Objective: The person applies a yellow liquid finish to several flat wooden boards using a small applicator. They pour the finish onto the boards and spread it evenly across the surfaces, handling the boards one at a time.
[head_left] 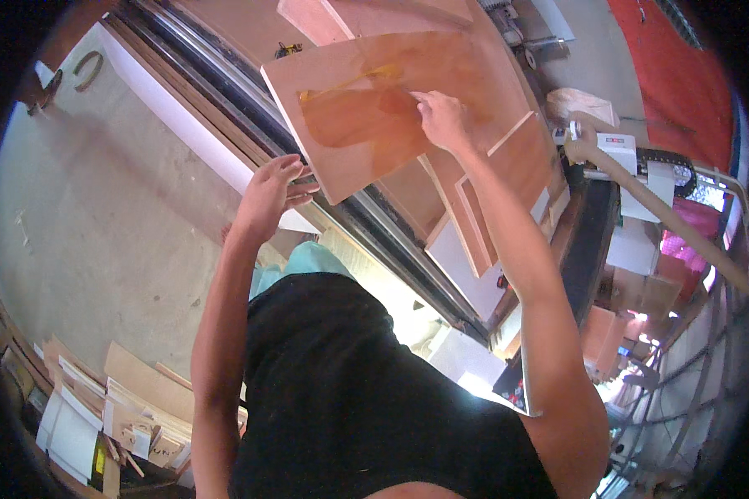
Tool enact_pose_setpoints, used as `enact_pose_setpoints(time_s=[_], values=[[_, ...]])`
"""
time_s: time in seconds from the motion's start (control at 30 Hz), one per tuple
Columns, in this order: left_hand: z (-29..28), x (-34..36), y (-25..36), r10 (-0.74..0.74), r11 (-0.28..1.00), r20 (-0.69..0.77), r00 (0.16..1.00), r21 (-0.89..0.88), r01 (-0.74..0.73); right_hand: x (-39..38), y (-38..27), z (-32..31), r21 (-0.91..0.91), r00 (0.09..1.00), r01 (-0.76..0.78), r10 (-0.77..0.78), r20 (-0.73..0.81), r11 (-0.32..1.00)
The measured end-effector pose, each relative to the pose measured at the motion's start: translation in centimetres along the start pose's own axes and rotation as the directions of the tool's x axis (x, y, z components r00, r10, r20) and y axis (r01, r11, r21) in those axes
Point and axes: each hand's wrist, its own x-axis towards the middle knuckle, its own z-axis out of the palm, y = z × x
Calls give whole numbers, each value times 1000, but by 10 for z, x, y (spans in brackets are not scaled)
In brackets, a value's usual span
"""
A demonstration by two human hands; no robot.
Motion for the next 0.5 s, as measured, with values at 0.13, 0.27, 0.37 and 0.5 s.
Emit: enact_pose_setpoints(time_s=[0.13, 0.27, 0.37, 0.5], values=[[-25, 16, 2, -43, 999, 110, 993, 17, 41, -46, -76, -8, 56, 993, 92, -96, 63, 994], [-38, 28, -1, -50, 998, 245, 968, -9, 54, -95, -137, -12, 177, 985, 130, -148, 93, 976], [-35, 22, 7, -93, 995, 264, 960, 3, 96, -121, -167, -13, 238, 954, 144, -198, 223, 961], [-30, 14, 17, -109, 993, 245, 963, -15, 116, -117, -169, -47, 302, 956, 72, -152, 250, 950]])
